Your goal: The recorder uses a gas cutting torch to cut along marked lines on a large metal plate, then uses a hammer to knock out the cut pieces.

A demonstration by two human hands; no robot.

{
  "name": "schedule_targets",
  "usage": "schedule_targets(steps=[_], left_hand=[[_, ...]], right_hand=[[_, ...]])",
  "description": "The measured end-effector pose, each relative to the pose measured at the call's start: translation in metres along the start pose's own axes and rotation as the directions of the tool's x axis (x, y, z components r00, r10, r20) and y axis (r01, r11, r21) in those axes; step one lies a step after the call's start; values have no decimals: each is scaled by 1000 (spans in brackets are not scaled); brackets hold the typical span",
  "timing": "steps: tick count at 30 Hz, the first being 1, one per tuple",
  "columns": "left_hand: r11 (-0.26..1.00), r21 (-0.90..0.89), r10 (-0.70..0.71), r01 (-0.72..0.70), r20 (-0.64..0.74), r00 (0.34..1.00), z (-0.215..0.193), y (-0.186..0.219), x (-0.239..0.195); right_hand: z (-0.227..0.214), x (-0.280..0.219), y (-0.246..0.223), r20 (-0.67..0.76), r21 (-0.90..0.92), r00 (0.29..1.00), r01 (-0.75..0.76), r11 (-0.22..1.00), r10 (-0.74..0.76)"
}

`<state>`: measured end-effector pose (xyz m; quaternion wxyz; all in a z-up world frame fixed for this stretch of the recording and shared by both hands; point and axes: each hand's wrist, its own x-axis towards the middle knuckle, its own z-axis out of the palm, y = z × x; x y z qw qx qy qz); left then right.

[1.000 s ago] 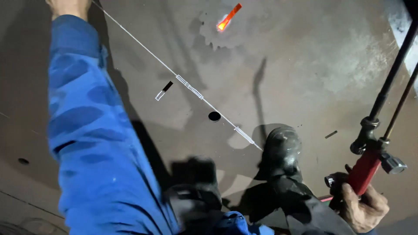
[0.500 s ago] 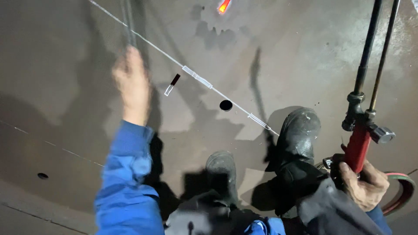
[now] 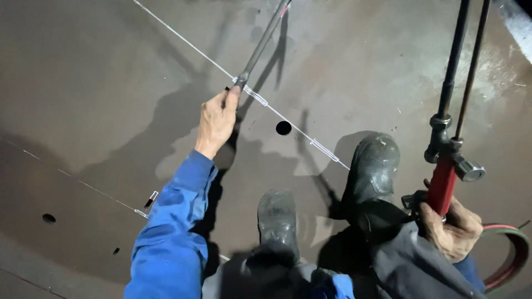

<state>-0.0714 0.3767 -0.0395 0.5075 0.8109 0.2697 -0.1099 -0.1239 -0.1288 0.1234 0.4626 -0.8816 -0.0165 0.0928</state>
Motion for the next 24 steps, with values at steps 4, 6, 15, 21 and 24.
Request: schedule_targets(steps=[4,6,15,21,24], left_hand=[[997,-73,37,-41,-56,998,-8,29,-23],[999,21,47,-46,-65,997,-6,12,-8],[995,87,50,-46,-53,997,-2,3,-8],[994,64,94,-89,-83,992,-14,30,-31],[994,94,-50,51,-11,999,-10,27,-11]], right_hand=[[-5,-10,-6,19,-16,996,-88,996,88],[-2,-6,-13,15,30,997,-78,996,78],[-5,-5,-22,0,-126,998,-61,990,61],[-6,-11,-7,40,-62,997,-57,996,59],[-3,-7,-14,6,-11,998,-62,998,62]])
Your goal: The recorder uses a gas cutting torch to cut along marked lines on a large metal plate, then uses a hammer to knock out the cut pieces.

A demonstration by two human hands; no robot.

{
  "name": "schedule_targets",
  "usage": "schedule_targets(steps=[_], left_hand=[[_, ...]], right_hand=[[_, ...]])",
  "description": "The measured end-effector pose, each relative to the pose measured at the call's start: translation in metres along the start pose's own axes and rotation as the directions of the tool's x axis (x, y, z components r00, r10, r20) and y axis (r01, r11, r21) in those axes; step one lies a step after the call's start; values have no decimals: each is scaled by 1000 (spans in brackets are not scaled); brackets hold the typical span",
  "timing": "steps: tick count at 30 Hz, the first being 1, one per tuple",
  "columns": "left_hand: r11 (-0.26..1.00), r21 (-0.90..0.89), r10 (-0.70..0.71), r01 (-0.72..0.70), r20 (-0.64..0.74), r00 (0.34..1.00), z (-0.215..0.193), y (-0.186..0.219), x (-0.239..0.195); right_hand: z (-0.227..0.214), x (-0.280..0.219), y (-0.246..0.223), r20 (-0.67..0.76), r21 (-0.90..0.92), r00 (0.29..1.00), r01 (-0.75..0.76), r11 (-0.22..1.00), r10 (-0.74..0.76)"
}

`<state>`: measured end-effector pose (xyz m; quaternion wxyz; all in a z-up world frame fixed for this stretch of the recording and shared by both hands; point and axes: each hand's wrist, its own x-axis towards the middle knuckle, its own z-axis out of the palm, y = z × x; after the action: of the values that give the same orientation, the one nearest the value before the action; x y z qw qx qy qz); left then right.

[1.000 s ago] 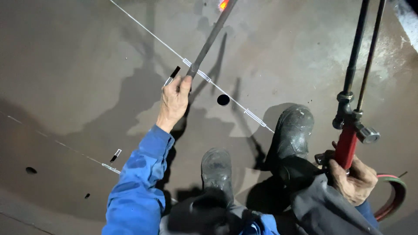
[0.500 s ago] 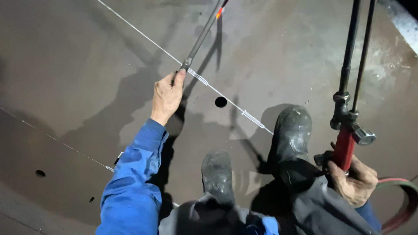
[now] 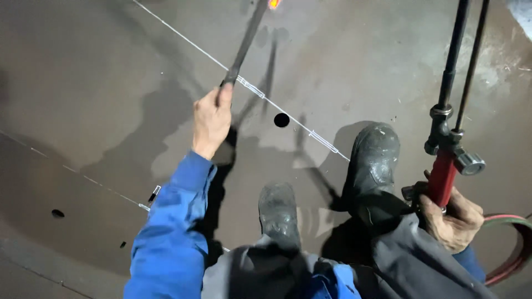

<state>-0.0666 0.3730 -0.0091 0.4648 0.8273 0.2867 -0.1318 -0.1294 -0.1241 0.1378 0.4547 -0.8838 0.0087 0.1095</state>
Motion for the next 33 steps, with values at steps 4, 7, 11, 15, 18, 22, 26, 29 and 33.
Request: schedule_targets(steps=[4,7,11,15,18,22,26,29,33], left_hand=[[962,164,241,-218,-138,961,16,-41,12],[971,-110,204,-214,-94,974,-13,13,-11],[937,-184,270,-297,-159,950,-7,-11,-20],[993,-112,34,-40,-60,998,18,-38,-22],[995,-85,48,-60,-136,990,22,-37,-41],[998,-65,-24,8,-251,968,16,-58,-83],[892,-190,-444,409,-216,869,-4,-93,-115],[974,-28,-208,226,-516,831,-17,-133,-137],[952,-33,-257,304,-627,735,-42,-174,-145]], right_hand=[[1,9,7,-6,-10,999,54,999,-54],[-10,-8,14,72,-163,997,15,987,-4],[-2,4,8,26,19,999,29,999,-29],[2,-2,3,19,-24,1000,14,1000,-13],[5,-1,2,28,-26,999,43,999,-42],[9,-6,2,31,-40,999,21,999,-20],[14,-9,-6,99,-126,993,73,989,-61],[19,-15,-3,109,-83,992,76,994,-67],[22,-29,2,100,-110,991,97,989,-86]])
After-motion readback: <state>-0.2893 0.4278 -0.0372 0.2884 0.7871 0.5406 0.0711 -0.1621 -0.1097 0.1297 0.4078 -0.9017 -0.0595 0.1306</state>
